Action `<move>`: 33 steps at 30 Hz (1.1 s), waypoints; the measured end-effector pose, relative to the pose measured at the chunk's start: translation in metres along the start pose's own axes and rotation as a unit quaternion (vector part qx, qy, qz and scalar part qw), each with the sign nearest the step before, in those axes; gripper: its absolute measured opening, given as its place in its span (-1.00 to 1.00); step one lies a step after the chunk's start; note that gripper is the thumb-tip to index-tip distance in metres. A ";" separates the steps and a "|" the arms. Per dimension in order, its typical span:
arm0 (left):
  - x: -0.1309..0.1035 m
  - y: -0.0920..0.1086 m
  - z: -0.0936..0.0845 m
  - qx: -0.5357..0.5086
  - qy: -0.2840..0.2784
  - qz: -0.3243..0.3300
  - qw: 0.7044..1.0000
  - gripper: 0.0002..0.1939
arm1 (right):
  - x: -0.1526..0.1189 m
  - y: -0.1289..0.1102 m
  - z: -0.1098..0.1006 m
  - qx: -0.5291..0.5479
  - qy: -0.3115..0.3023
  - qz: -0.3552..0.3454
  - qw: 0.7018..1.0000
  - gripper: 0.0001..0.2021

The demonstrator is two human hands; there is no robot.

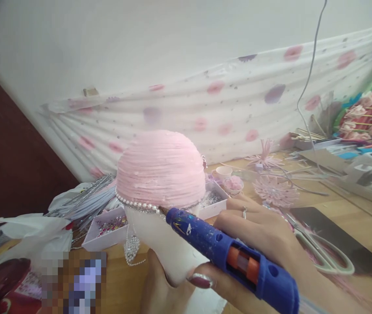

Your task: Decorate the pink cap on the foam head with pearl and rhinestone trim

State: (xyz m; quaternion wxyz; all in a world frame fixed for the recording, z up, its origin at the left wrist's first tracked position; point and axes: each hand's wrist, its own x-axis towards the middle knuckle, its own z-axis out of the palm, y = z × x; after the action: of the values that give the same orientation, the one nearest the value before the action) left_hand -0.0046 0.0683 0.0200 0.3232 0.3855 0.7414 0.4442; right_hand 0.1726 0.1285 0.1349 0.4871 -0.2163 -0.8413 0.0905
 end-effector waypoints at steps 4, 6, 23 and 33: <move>0.000 0.003 -0.002 0.004 -0.014 -0.011 1.000 -0.06 | 0.000 0.000 -0.004 -0.001 -0.005 0.002 1.000 -0.82; 0.000 0.004 -0.003 0.006 -0.016 -0.008 1.000 -0.08 | -0.001 0.000 -0.006 -0.008 -0.012 0.000 1.000 -0.84; -0.002 0.010 -0.005 0.025 0.000 -0.004 1.000 -0.28 | -0.011 0.006 -0.013 -0.002 -0.017 0.001 1.000 -0.81; -0.002 0.006 -0.004 0.002 0.005 0.000 1.000 -0.19 | -0.010 0.004 -0.008 0.011 0.001 -0.018 1.000 -0.78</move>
State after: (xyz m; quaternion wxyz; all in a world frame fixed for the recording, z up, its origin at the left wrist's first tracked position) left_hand -0.0056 0.0671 0.0278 0.3191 0.3835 0.7439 0.4447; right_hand 0.1846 0.1269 0.1303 0.4921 -0.1963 -0.8433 0.0904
